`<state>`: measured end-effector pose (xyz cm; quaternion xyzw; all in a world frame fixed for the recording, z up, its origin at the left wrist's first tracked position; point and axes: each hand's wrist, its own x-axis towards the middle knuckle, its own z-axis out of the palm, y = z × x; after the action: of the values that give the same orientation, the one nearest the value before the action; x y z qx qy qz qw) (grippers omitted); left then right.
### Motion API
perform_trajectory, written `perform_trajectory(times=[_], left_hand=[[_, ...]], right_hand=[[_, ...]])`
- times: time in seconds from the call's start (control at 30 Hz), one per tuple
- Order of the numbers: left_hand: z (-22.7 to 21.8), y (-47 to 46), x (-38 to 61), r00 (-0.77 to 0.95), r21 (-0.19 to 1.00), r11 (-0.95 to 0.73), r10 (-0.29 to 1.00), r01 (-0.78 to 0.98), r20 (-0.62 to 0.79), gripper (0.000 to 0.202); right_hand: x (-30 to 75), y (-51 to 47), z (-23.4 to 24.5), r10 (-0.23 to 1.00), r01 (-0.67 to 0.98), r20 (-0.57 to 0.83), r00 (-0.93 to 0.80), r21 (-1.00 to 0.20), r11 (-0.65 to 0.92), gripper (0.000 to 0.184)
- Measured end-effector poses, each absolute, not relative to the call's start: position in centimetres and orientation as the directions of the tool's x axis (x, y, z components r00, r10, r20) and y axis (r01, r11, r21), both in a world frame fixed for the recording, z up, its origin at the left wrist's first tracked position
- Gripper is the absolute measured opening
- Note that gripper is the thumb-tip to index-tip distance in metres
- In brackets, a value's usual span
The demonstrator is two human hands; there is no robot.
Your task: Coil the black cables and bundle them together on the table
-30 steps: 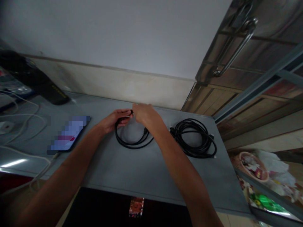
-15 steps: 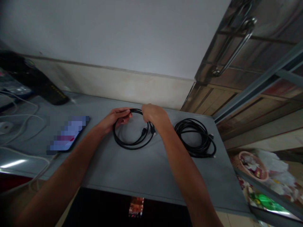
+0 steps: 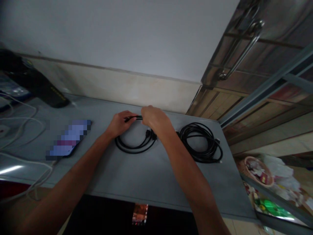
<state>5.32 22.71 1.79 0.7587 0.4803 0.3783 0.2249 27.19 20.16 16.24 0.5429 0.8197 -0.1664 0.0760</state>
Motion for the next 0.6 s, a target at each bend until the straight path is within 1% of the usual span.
perform_trajectory(times=[0.07, 0.13, 0.2, 0.27, 0.33, 0.37, 0.4, 0.47, 0.5, 0.53, 0.6], left_hand=[[1.4, 23.0, 5.2, 0.287, 0.663, -0.473, 0.880, 0.581, 0.377, 0.028], [1.0, 23.3, 5.0, 0.302, 0.633, -0.504, 0.862, 0.588, 0.406, 0.027], [0.7, 23.6, 4.8, 0.323, 0.606, -0.537, 0.841, 0.586, 0.433, 0.028], [0.4, 23.9, 4.7, 0.338, 0.583, -0.563, 0.823, 0.586, 0.456, 0.029], [0.2, 24.0, 4.7, 0.328, 0.568, -0.571, 0.815, 0.592, 0.477, 0.029], [0.2, 24.0, 4.7, 0.310, 0.565, -0.569, 0.814, 0.597, 0.492, 0.029], [0.3, 24.0, 4.7, 0.290, 0.564, -0.567, 0.811, 0.600, 0.508, 0.029], [0.4, 24.0, 4.8, 0.250, 0.568, -0.568, 0.803, 0.596, 0.541, 0.029], [0.5, 24.0, 4.9, 0.235, 0.571, -0.570, 0.799, 0.591, 0.554, 0.030], [0.6, 23.9, 4.9, 0.222, 0.575, -0.571, 0.795, 0.585, 0.564, 0.030], [0.7, 23.9, 5.0, 0.200, 0.588, -0.569, 0.795, 0.575, 0.573, 0.033]], right_hand=[[27.2, 18.5, 17.7, 0.895, 0.927, -0.242, -0.375, -0.110, 0.358, 0.044], [27.2, 16.5, 19.0, 0.918, 0.932, -0.161, -0.361, -0.055, 0.357, 0.047], [27.4, 14.3, 19.7, 0.932, 0.935, -0.078, -0.354, -0.025, 0.354, 0.045], [27.9, 12.0, 19.2, 0.933, 0.933, -0.014, -0.360, -0.008, 0.360, 0.042], [28.7, 9.5, 17.2, 0.934, 0.935, 0.036, -0.355, 0.005, 0.355, 0.044], [29.3, 8.2, 15.6, 0.942, 0.945, 0.074, -0.328, 0.021, 0.327, 0.048], [30.0, 6.7, 13.7, 0.954, 0.962, 0.125, -0.273, 0.045, 0.269, 0.051], [31.5, 3.9, 9.6, 0.948, 0.983, 0.259, -0.185, 0.066, 0.173, 0.065], [32.3, 2.5, 7.5, 0.933, 0.986, 0.319, -0.168, 0.067, 0.154, 0.068], [33.1, 1.2, 5.6, 0.914, 0.987, 0.371, -0.163, 0.061, 0.151, 0.067], [34.4, -0.9, 2.6, 0.873, 0.992, 0.471, -0.128, 0.045, 0.121, 0.060]])
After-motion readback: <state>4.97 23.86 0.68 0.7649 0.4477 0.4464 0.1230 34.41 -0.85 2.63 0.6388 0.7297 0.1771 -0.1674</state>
